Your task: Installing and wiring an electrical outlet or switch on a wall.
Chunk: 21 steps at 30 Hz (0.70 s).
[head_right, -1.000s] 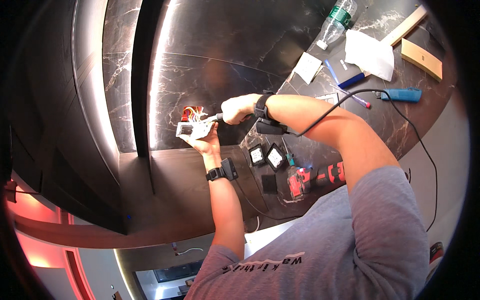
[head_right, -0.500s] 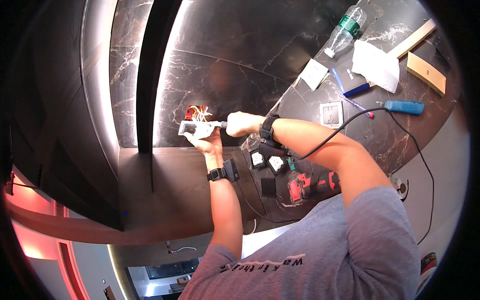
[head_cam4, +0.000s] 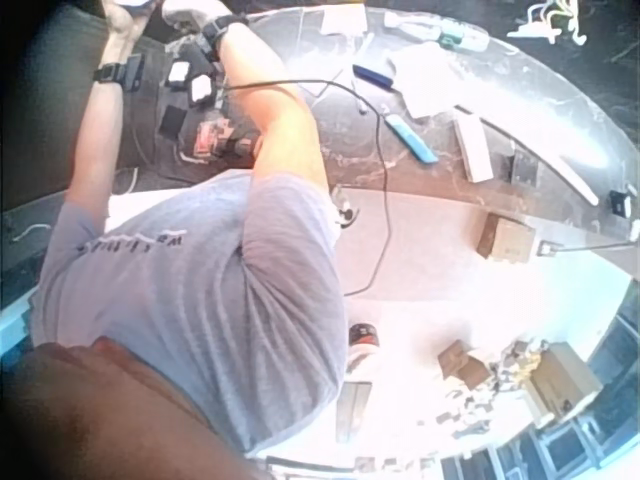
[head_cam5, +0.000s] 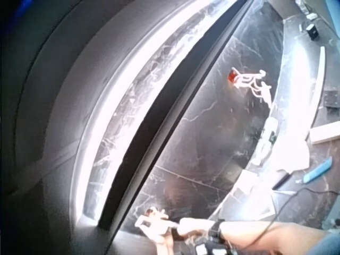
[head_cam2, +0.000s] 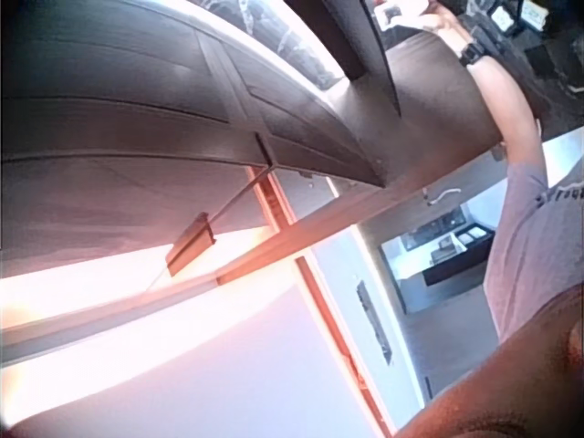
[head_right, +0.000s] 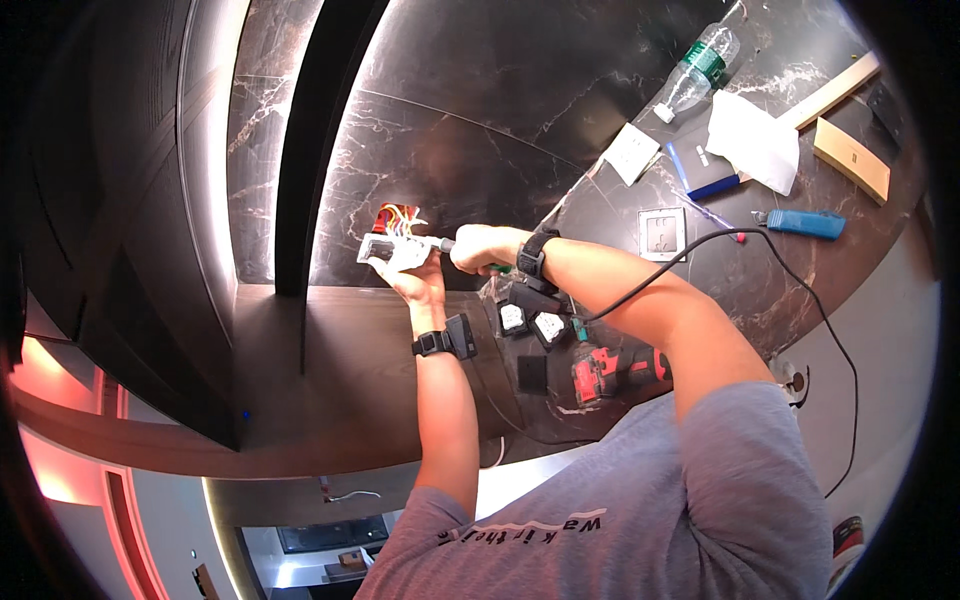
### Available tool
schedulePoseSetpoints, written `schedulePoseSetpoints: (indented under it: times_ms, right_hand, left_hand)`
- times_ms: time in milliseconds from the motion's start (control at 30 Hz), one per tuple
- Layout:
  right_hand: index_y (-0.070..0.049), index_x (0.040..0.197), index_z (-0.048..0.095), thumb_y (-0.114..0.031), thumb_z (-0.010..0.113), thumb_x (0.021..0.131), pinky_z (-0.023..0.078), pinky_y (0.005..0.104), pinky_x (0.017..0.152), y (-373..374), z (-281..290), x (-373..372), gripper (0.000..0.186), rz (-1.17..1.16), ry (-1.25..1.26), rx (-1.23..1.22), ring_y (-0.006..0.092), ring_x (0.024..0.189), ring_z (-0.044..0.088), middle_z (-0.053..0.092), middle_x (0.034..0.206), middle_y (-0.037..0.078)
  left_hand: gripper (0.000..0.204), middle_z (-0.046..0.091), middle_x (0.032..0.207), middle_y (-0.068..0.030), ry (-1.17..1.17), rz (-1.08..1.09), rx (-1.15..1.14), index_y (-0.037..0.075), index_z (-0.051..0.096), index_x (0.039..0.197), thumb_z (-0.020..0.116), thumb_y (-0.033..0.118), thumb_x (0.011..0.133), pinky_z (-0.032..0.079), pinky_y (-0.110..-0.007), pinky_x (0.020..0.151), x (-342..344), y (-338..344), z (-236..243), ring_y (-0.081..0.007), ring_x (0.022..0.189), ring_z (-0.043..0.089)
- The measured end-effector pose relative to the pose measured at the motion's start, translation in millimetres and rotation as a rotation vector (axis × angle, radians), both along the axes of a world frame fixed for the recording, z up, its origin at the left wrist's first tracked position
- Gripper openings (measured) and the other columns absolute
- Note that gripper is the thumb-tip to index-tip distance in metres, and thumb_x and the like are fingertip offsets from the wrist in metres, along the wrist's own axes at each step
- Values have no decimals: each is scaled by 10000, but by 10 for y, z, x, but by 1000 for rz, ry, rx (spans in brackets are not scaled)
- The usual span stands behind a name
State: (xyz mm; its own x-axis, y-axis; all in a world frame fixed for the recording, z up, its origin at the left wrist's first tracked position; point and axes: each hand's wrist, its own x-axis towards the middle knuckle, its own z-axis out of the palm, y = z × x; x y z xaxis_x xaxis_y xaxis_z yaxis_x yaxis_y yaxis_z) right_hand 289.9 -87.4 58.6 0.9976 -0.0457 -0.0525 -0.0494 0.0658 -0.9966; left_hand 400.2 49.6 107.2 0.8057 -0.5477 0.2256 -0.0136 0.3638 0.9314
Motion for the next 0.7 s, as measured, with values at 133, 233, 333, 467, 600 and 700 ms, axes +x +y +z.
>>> schedulePoseSetpoints:
  times_ms: [133, 233, 333, 467, 600, 700]
  right_hand:
    - [-5, 636, 642, -104, 557, 678, 394, 367, 452, -185, 92, -92, 137, 26, -28, -310, 201, 487, 552, 591, 568, 99]
    - [-14, 623, 642, -121, 571, 686, 406, 363, 462, -312, 45, -114, 143, 7, -21, -330, 199, 481, 552, 582, 552, 93]
    - [-12, 649, 643, -156, 608, 727, 426, 335, 476, -393, 116, -162, 167, 82, -56, -239, 164, 511, 564, 596, 587, 80]
    - [-12, 668, 635, -149, 600, 757, 441, 320, 481, -353, 237, -188, 167, 130, -64, -178, 150, 512, 560, 600, 612, 59]
    - [-18, 693, 643, -156, 611, 765, 449, 321, 475, -257, 35, 81, 159, 104, -57, -134, 150, 508, 562, 598, 606, 58]
    - [-28, 717, 650, -147, 603, 791, 452, 319, 465, -229, 29, 64, 147, 144, -21, 6, 149, 499, 561, 598, 606, 51]
  left_hand:
    - [854, 658, 1144, -102, -46, -26, 25, 119, 473, 1373, 306, 804, 891, 576, -443, 748, -70, -43, 59, -267, 933, 665]
    - [874, 662, 1124, -116, -43, -64, 76, 83, 480, 1357, 307, 802, 891, 588, -445, 731, 46, 65, 26, -280, 895, 676]
    - [885, 665, 1107, -120, -42, -58, 59, 58, 485, 1344, 298, 798, 896, 596, -445, 719, 98, 83, -6, -289, 857, 682]
    - [871, 665, 1106, -114, -57, -48, 44, 71, 486, 1347, 293, 794, 901, 591, -438, 730, 33, 25, 6, -286, 869, 680]
    - [850, 638, 1186, -103, -51, -41, 34, 106, 466, 1378, 293, 791, 904, 572, -462, 772, -1, -28, 22, -286, 961, 655]
    - [843, 618, 1236, -97, -51, -70, 27, 125, 448, 1401, 297, 790, 904, 561, -482, 794, 1, 3, 40, -288, 1016, 636]
